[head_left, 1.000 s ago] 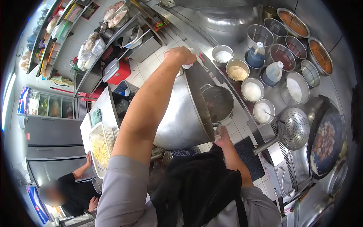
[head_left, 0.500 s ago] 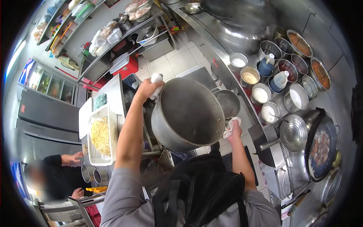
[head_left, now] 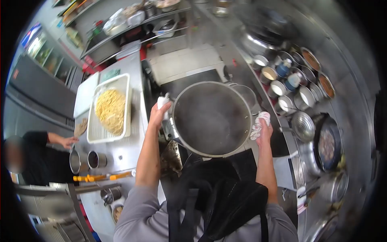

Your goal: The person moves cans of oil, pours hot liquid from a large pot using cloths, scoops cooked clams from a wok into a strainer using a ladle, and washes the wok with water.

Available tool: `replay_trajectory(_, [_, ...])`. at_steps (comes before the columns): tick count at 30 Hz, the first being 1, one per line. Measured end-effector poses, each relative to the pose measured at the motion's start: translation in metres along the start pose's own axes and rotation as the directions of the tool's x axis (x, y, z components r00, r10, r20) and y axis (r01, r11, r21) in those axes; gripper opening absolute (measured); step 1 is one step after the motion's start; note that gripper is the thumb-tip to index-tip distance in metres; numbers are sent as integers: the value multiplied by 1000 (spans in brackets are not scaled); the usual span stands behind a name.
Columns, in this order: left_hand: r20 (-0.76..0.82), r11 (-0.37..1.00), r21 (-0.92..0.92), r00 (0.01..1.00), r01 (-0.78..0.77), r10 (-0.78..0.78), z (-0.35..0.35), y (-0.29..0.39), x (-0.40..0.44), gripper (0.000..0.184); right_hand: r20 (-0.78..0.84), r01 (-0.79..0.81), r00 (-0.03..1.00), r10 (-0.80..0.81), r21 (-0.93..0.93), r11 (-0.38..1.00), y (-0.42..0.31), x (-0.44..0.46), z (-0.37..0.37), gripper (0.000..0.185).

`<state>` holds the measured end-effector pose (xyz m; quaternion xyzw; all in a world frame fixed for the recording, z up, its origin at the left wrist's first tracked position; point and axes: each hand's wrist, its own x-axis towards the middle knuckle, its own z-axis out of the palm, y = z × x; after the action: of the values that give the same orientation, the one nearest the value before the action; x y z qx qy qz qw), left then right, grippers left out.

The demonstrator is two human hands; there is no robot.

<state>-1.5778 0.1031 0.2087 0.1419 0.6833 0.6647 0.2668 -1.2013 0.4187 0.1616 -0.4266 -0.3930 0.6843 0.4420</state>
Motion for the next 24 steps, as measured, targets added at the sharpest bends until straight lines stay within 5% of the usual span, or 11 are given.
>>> replay_trajectory(3, [22,999,19,999,45,-45,4,-12,-24,40,-90,2,996,-5,-33,999,-12,-41,-23,40])
replay_trajectory(6, [241,993,-98,969,72,-47,20,-32,-43,47,-220,-7,975,-32,-175,985,4,-63,-71,68])
replay_trajectory(8, [336,989,-131,942,76,-28,40,-48,-59,44,-342,-10,934,-104,-315,949,-4,-92,-98,66])
replay_trajectory(10, [362,990,-57,927,125,-96,58,-68,-66,44,-364,11,927,-87,-208,978,-11,-127,-134,62])
replay_trajectory(17, [585,972,89,778,220,-229,188,-90,-135,57,-696,-72,685,-217,-360,930,-69,-271,-270,59])
replay_trajectory(20, [778,963,143,576,228,-252,263,-89,-197,55,-797,-55,542,-266,-349,935,-85,-340,-349,56])
replay_trajectory(24, [842,961,199,469,191,-267,359,-105,-289,53,-893,-67,354,-279,-321,945,-133,-444,-437,51])
